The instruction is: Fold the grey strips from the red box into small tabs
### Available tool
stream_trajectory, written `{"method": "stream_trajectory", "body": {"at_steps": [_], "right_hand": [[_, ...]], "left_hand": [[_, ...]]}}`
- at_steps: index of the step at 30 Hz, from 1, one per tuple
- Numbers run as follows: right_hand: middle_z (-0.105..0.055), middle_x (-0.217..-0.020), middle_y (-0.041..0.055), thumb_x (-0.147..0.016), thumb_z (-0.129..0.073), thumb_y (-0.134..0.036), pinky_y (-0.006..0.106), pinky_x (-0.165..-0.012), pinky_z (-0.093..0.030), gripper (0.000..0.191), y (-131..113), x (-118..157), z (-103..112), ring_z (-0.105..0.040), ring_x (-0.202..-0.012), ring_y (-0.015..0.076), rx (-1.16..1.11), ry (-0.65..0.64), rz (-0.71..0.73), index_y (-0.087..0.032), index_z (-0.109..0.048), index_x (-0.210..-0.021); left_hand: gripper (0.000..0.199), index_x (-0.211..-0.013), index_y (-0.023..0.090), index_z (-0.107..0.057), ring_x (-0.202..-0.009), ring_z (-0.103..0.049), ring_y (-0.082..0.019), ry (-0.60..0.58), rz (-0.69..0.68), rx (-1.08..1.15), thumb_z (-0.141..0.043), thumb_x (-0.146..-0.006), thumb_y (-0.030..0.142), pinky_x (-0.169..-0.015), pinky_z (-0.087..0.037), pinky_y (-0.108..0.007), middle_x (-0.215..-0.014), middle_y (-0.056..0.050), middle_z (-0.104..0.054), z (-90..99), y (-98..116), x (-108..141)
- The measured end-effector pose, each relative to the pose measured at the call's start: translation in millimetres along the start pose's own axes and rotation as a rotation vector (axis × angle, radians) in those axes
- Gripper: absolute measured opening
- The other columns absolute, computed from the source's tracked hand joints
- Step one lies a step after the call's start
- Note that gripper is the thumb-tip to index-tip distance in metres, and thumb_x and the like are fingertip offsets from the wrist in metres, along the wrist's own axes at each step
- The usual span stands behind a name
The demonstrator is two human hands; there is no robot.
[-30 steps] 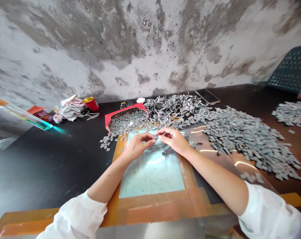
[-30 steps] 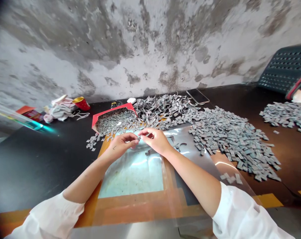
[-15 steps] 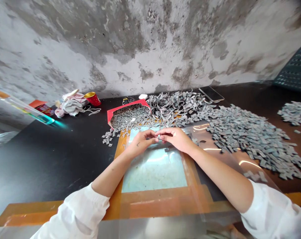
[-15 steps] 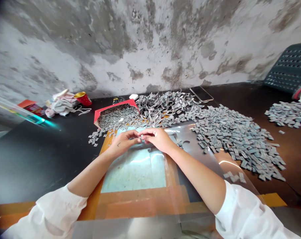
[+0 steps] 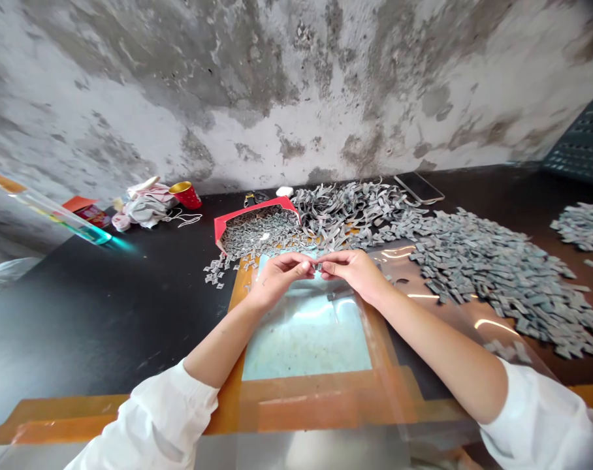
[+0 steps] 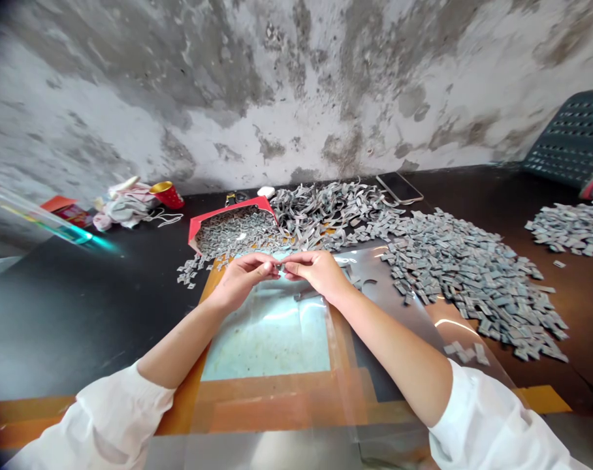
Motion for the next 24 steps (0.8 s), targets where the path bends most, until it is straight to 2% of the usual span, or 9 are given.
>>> {"method": "stream_trajectory", "body": {"at_steps": [4, 13, 24], "right_hand": [[-0.074, -0.080, 0.0025, -0.066, -0.077, -0.035, 0.030, -0.075, -0.056, 0.029, 1.4, 0.6, -5.2, -0.068, -0.070, 0.0137, -0.020, -0.043, -0.007, -0.020, -0.076, -0.092], [-0.074, -0.079, 0.0027, -0.070, -0.074, -0.032, 0.029, -0.070, -0.056, 0.021, -9.2, 1.4, -1.9, -0.068, -0.068, 0.0143, 0.139, -0.001, 0.075, -0.020, -0.076, -0.087], [-0.074, -0.081, 0.0029, -0.072, -0.072, -0.031, 0.026, -0.063, -0.054, 0.016, -18.3, 5.2, -0.1, -0.067, -0.064, 0.0142, 0.261, 0.047, 0.105, -0.019, -0.076, -0.082]], "left_hand": [[0.024, -0.081, 0.015, -0.065, -0.071, -0.065, -0.013, 0.015, -0.017, -0.076, -0.076, -0.072, 0.035, -0.073, -0.053, -0.027, -0.078, -0.003, -0.068, 1.6, 0.8, -0.4], [0.027, -0.079, 0.015, -0.064, -0.066, -0.064, -0.013, -0.009, 0.058, -0.205, -0.074, -0.072, 0.038, -0.067, -0.054, -0.027, -0.071, -0.002, -0.066, -0.7, -3.2, 0.0], [0.026, -0.081, 0.014, -0.064, -0.060, -0.056, -0.009, -0.021, 0.046, -0.265, -0.071, -0.076, 0.039, -0.061, -0.048, -0.022, -0.067, 0.000, -0.061, -5.0, 0.1, 0.0]]}}
Point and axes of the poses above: each hand's wrist, its own x-axis away from the middle knuckle, its own z-axis out of the back of the hand, y = z × x, the point moved 9 cm from there along -x, towards the middle knuckle
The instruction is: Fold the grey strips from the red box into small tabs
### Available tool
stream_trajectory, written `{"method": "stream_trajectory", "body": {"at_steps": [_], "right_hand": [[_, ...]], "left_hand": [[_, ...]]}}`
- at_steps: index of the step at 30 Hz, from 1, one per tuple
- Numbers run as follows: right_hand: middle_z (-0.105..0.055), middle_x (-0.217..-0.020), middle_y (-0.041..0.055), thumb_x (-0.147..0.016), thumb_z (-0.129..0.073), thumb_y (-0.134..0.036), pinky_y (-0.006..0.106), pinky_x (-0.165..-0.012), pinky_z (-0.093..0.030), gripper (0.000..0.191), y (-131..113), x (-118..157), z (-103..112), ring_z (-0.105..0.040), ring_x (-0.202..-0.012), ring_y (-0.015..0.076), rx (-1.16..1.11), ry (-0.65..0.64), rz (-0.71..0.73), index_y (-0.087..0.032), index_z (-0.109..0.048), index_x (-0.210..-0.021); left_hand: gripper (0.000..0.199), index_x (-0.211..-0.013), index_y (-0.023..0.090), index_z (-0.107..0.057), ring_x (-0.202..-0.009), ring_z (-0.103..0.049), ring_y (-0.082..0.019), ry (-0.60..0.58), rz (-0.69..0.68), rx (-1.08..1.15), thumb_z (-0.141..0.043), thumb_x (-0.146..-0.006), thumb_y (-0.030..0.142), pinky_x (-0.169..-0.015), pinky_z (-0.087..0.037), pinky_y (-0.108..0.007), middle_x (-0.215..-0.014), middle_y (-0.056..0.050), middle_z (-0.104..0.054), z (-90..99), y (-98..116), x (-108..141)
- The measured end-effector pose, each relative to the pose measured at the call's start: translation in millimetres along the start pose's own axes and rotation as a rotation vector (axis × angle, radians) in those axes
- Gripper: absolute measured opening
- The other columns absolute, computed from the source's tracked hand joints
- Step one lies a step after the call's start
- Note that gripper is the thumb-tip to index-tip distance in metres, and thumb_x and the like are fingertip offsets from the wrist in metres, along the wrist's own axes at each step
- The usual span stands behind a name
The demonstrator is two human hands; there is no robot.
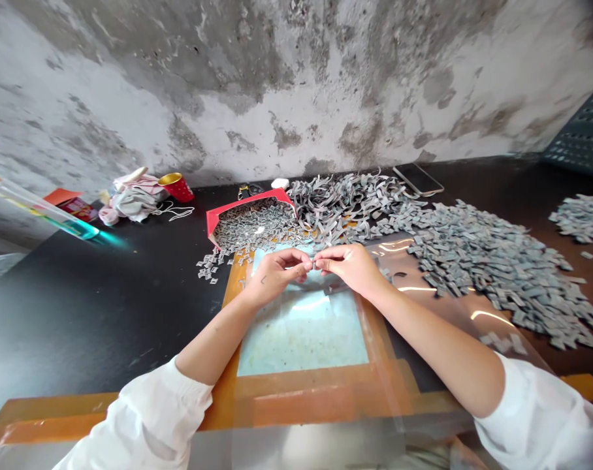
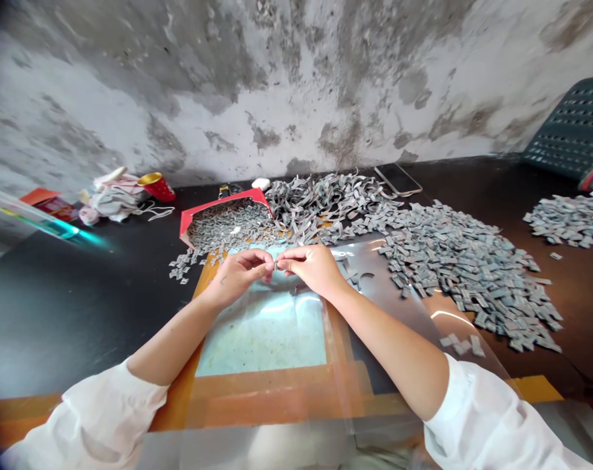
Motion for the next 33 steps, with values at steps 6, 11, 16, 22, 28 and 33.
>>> {"method": "stream_trajectory", "body": {"at_steps": [6, 11, 16, 22, 28, 33], "right_hand": [[-0.074, -0.078, 0.0023, -0.072, -0.071, -0.030, 0.026, -0.062, -0.052, 0.015, 0.8, -0.5, 2.3, -0.067, -0.062, 0.0147, 0.048, 0.026, 0.024, -0.020, -0.076, -0.082], [-0.071, -0.065, 0.0002, -0.075, -0.068, -0.028, 0.025, -0.066, -0.050, 0.013, -7.6, 2.2, 5.4, -0.066, -0.064, 0.0153, 0.152, 0.079, 0.099, -0.021, -0.077, -0.080], [-0.072, -0.069, 0.0013, -0.075, -0.068, -0.027, 0.024, -0.066, -0.049, 0.013, -7.5, 2.9, 5.9, -0.067, -0.067, 0.0161, 0.157, 0.094, 0.076, -0.019, -0.076, -0.081], [-0.071, -0.067, 0.0001, -0.076, -0.067, -0.029, 0.025, -0.066, -0.048, 0.013, -6.0, 2.7, 4.6, -0.067, -0.066, 0.0163, 0.157, 0.089, 0.090, -0.019, -0.075, -0.080], [-0.074, -0.080, 0.0003, -0.079, -0.065, -0.024, 0.026, -0.069, -0.048, 0.011, -16.2, 6.3, 3.2, -0.067, -0.075, 0.0174, 0.299, 0.122, 0.202, -0.022, -0.075, -0.078], [-0.073, -0.095, 0.0022, -0.083, -0.062, -0.024, 0.029, -0.077, -0.049, 0.021, -23.9, 10.7, 2.0, -0.066, -0.087, 0.0180, 0.370, 0.174, 0.317, -0.025, -0.071, -0.102]], "left_hand": [[0.028, -0.082, 0.016, -0.062, -0.058, -0.053, -0.009, -0.002, 0.032, 0.034, -0.070, -0.076, 0.042, -0.060, -0.046, -0.022, -0.066, 0.001, -0.059, -1.5, -4.9, -0.9], [0.029, -0.081, 0.016, -0.060, -0.057, -0.051, -0.009, -0.013, 0.039, 0.069, -0.069, -0.077, 0.043, -0.059, -0.044, -0.023, -0.064, 0.001, -0.056, -4.6, -8.1, -0.1], [0.029, -0.082, 0.016, -0.059, -0.059, -0.050, -0.008, -0.061, 0.058, 0.169, -0.068, -0.078, 0.043, -0.061, -0.042, -0.021, -0.066, 0.003, -0.052, -10.2, -11.7, 0.6], [0.029, -0.082, 0.016, -0.062, -0.059, -0.048, -0.008, 0.025, 0.025, 0.093, -0.071, -0.075, 0.042, -0.059, -0.042, -0.021, -0.070, 0.001, -0.056, -2.6, -13.2, -1.6], [0.026, -0.080, 0.017, -0.058, -0.083, -0.057, -0.014, 0.032, -0.033, 0.127, -0.070, -0.076, 0.040, -0.069, -0.050, -0.023, -0.090, -0.003, -0.059, -7.1, -9.5, -0.3], [0.028, -0.088, 0.019, -0.054, -0.080, -0.063, -0.015, 0.060, -0.019, 0.234, -0.069, -0.078, 0.039, -0.069, -0.055, -0.029, -0.095, -0.002, -0.060, -9.0, -10.0, 0.2]]}}
Point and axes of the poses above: each hand's wrist, its own x-axis away from the middle knuckle, its own z-axis out of the back of the hand, y = z × x, the point moved 9 cm from there along -x, towards the middle knuckle
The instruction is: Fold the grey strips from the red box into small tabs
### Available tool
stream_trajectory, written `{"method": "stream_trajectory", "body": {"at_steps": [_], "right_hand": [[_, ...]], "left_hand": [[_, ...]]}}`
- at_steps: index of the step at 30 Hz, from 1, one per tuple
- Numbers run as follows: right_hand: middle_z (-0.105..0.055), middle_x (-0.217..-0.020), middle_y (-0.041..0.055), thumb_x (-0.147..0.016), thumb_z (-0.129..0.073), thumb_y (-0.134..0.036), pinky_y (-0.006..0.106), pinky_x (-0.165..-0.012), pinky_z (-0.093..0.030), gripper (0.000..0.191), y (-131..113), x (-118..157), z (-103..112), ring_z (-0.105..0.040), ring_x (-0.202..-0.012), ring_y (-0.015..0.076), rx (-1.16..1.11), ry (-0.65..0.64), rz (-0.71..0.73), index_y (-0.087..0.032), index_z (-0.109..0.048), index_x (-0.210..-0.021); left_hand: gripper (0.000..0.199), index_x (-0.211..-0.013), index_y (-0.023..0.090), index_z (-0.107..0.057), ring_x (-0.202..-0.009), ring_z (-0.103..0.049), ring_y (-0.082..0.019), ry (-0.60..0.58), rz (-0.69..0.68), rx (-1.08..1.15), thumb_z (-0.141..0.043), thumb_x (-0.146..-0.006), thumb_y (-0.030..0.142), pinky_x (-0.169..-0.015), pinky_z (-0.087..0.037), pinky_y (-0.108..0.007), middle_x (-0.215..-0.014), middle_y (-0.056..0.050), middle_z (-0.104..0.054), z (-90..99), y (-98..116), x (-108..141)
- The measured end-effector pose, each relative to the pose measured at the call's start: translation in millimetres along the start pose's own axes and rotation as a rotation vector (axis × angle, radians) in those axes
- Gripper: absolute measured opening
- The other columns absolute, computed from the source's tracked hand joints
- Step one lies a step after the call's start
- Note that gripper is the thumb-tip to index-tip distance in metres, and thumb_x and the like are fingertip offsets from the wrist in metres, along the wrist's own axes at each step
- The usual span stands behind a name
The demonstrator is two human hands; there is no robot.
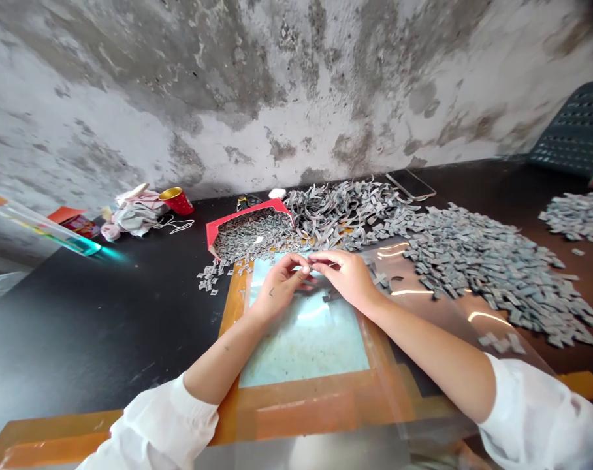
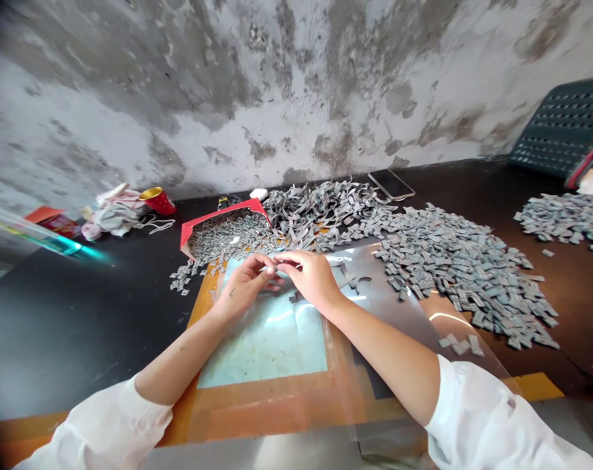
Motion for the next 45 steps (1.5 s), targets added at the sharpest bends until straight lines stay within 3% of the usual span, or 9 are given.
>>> {"method": "stream_trajectory", "body": {"at_steps": [4, 7, 10, 16, 22, 29, 37, 41, 45], "right_hand": [[-0.069, -0.102, 0.0041, -0.081, -0.066, -0.024, 0.033, -0.085, -0.045, 0.037, -15.5, 2.8, 12.8, -0.060, -0.096, 0.0209, 0.213, 0.117, 0.117, -0.026, -0.062, -0.117], [-0.069, -0.096, 0.0044, -0.085, -0.061, -0.028, 0.033, -0.086, -0.044, 0.017, -23.2, 4.4, 16.8, -0.059, -0.094, 0.0207, 0.268, 0.140, 0.171, -0.025, -0.068, -0.101], [-0.071, -0.093, 0.0034, -0.087, -0.059, -0.032, 0.032, -0.085, -0.043, 0.014, -23.9, 4.9, 11.8, -0.060, -0.091, 0.0201, 0.286, 0.097, 0.185, -0.025, -0.071, -0.087], [-0.072, -0.092, 0.0020, -0.085, -0.061, -0.031, 0.029, -0.081, -0.045, 0.013, -19.5, 5.3, 6.2, -0.063, -0.087, 0.0175, 0.245, 0.075, 0.147, -0.025, -0.073, -0.088], [-0.070, -0.089, 0.0015, -0.085, -0.060, -0.025, 0.026, -0.074, -0.047, 0.012, -16.7, 3.1, 1.7, -0.063, -0.079, 0.0141, 0.149, 0.019, 0.153, -0.022, -0.071, -0.088], [-0.064, -0.083, 0.0005, -0.085, -0.057, -0.022, 0.023, -0.069, -0.043, 0.009, -23.2, 3.2, -3.2, -0.059, -0.074, 0.0114, 0.194, -0.071, 0.204, -0.020, -0.065, -0.082], [-0.059, -0.082, 0.0006, -0.080, -0.054, -0.017, 0.021, -0.067, -0.040, 0.004, -24.4, 2.9, 5.6, -0.055, -0.070, 0.0102, 0.332, 0.002, 0.162, -0.019, -0.057, -0.078], [-0.058, -0.080, -0.0001, -0.076, -0.056, -0.017, 0.021, -0.068, -0.040, 0.003, -24.5, 4.0, 6.5, -0.055, -0.071, 0.0107, 0.299, 0.022, 0.151, -0.020, -0.055, -0.077], [-0.057, -0.079, -0.0006, -0.075, -0.057, -0.017, 0.021, -0.065, -0.041, 0.004, -22.7, 3.6, 6.0, -0.053, -0.067, 0.0100, 0.194, 0.022, 0.116, -0.019, -0.053, -0.075]], "left_hand": [[0.039, -0.101, 0.018, -0.062, -0.068, -0.064, -0.012, 0.153, 0.070, -0.018, -0.075, -0.072, 0.039, -0.068, -0.056, -0.028, -0.087, -0.003, -0.066, 16.8, -7.5, -0.8], [0.038, -0.096, 0.016, -0.067, -0.075, -0.066, -0.014, 0.204, 0.107, 0.020, -0.077, -0.069, 0.041, -0.071, -0.055, -0.026, -0.086, -0.004, -0.068, 23.8, -11.8, -0.8], [0.035, -0.089, 0.017, -0.066, -0.077, -0.067, -0.015, 0.203, 0.121, 0.070, -0.079, -0.067, 0.041, -0.068, -0.054, -0.025, -0.087, -0.003, -0.069, 23.1, -14.0, -0.6], [0.032, -0.085, 0.018, -0.062, -0.070, -0.064, -0.013, 0.177, 0.101, 0.033, -0.077, -0.068, 0.041, -0.059, -0.053, -0.023, -0.076, 0.001, -0.064, 18.1, -11.6, 0.5], [0.025, -0.082, 0.017, -0.064, -0.051, -0.054, -0.008, 0.219, -0.022, -0.193, -0.073, -0.073, 0.038, -0.052, -0.046, -0.019, -0.062, 0.003, -0.059, 23.3, 5.5, 2.3], [0.018, -0.079, 0.019, -0.069, -0.049, -0.053, -0.008, 0.262, -0.085, -0.421, -0.074, -0.072, 0.035, -0.048, -0.042, -0.018, -0.063, 0.002, -0.063, 25.8, 17.9, 6.6], [0.024, -0.094, 0.022, -0.074, -0.058, -0.062, -0.012, 0.192, -0.095, -0.448, -0.072, -0.075, 0.037, -0.057, -0.049, -0.021, -0.076, -0.001, -0.071, 8.3, 24.7, 9.6], [0.021, -0.084, 0.020, -0.073, -0.058, -0.060, -0.011, 0.242, -0.082, -0.466, -0.073, -0.074, 0.038, -0.053, -0.046, -0.019, -0.074, -0.001, -0.070, 9.8, 25.1, 10.8], [0.024, -0.078, 0.017, -0.067, -0.057, -0.061, -0.011, 0.213, -0.017, -0.319, -0.074, -0.072, 0.039, -0.054, -0.049, -0.020, -0.066, 0.000, -0.066, 8.7, 15.2, 8.0]]}}
Point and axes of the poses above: each hand's wrist, its own x-axis away from the middle knuckle, its own z-axis out of the back of the hand, y = z × x, the point moved 9 cm from there along -x, towards the middle knuckle
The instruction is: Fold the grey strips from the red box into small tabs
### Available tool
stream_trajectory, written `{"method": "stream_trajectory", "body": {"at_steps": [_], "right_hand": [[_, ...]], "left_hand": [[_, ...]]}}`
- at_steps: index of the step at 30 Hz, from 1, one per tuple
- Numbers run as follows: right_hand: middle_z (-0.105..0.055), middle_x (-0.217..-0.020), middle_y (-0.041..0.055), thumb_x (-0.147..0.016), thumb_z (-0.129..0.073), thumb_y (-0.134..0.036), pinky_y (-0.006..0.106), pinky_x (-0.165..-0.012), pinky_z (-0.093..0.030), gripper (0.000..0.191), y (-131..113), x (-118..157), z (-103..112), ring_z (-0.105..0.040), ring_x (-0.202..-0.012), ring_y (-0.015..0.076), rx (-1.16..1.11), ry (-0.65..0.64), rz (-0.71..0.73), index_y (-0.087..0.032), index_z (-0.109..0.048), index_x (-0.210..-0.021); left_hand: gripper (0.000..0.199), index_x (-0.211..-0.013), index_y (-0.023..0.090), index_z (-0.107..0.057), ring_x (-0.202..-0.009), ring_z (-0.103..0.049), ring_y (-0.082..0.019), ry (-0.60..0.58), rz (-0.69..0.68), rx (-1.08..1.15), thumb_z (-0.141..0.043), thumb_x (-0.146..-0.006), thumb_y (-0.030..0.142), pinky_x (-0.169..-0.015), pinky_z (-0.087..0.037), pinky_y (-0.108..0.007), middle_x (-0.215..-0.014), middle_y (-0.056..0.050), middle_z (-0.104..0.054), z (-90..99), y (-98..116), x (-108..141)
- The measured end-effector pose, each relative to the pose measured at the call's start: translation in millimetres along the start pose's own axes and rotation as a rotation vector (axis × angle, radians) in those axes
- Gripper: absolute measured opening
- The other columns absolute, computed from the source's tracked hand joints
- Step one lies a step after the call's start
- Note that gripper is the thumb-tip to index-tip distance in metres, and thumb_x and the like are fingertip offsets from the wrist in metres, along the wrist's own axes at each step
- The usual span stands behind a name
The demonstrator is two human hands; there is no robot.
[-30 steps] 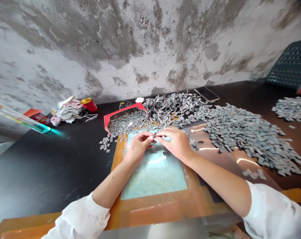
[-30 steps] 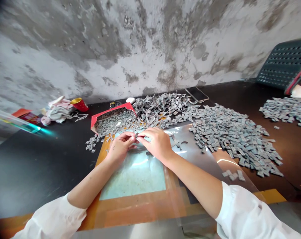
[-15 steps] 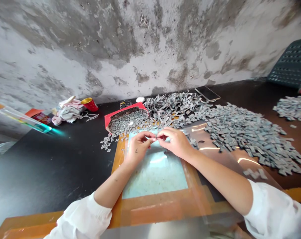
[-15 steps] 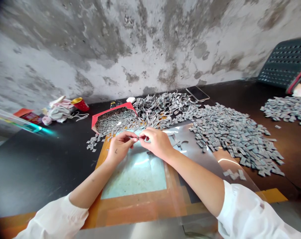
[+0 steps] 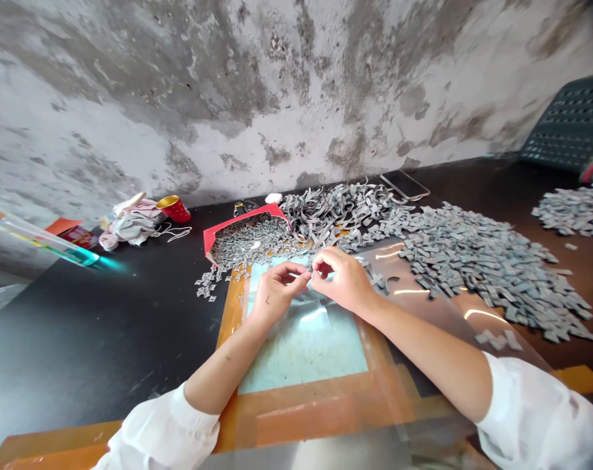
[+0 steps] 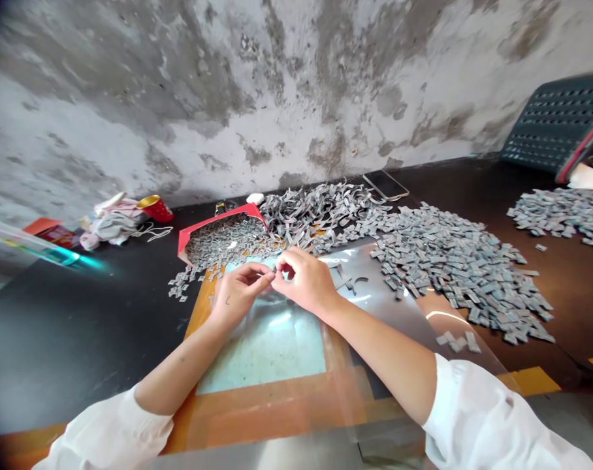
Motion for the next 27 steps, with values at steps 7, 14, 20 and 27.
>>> {"method": "stream_trajectory", "body": {"at_steps": [7, 14, 20, 27], "right_hand": [[-0.056, -0.077, -0.0001, -0.078, -0.055, -0.021, 0.022, -0.062, -0.044, 0.005, 6.0, -2.0, -1.0, -0.055, -0.066, 0.0102, -0.186, 0.016, 0.001, -0.019, -0.054, -0.073], [-0.066, -0.090, 0.0024, -0.081, -0.059, -0.025, 0.022, -0.065, -0.049, 0.013, 13.8, -3.3, -7.5, -0.063, -0.076, 0.0121, -0.347, -0.044, -0.090, -0.019, -0.064, -0.091], [-0.072, -0.084, 0.0022, -0.080, -0.064, -0.033, 0.025, -0.069, -0.050, 0.016, 28.8, -3.8, -14.6, -0.066, -0.074, 0.0140, -0.462, -0.069, -0.194, -0.019, -0.070, -0.086], [-0.072, -0.083, 0.0035, -0.079, -0.065, -0.034, 0.026, -0.070, -0.050, 0.018, 34.8, -4.2, -18.4, -0.065, -0.074, 0.0144, -0.481, -0.101, -0.233, -0.018, -0.072, -0.085]], "left_hand": [[0.030, -0.080, 0.016, -0.068, -0.053, -0.059, -0.010, -0.045, 0.068, 0.155, -0.078, -0.068, 0.041, -0.051, -0.049, -0.019, -0.062, 0.001, -0.064, -2.3, -9.0, -2.0], [0.030, -0.079, 0.017, -0.071, -0.052, -0.057, -0.009, -0.012, 0.070, 0.151, -0.078, -0.067, 0.043, -0.050, -0.048, -0.019, -0.062, 0.000, -0.064, 2.6, -14.4, -5.0], [0.035, -0.081, 0.015, -0.070, -0.058, -0.062, -0.012, -0.041, 0.083, 0.182, -0.077, -0.068, 0.046, -0.053, -0.051, -0.021, -0.071, -0.003, -0.067, 2.8, -18.4, -5.8], [0.031, -0.086, 0.016, -0.064, -0.067, -0.066, -0.017, -0.101, 0.049, 0.172, -0.069, -0.074, 0.044, -0.054, -0.054, -0.025, -0.078, -0.005, -0.068, -3.1, -9.3, -3.3]]}}
Point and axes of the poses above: each hand's wrist, its own x-axis away from the middle knuckle, its own z-axis out of the back of the hand, y = z × x, the point moved 9 cm from there along -x, towards the middle knuckle
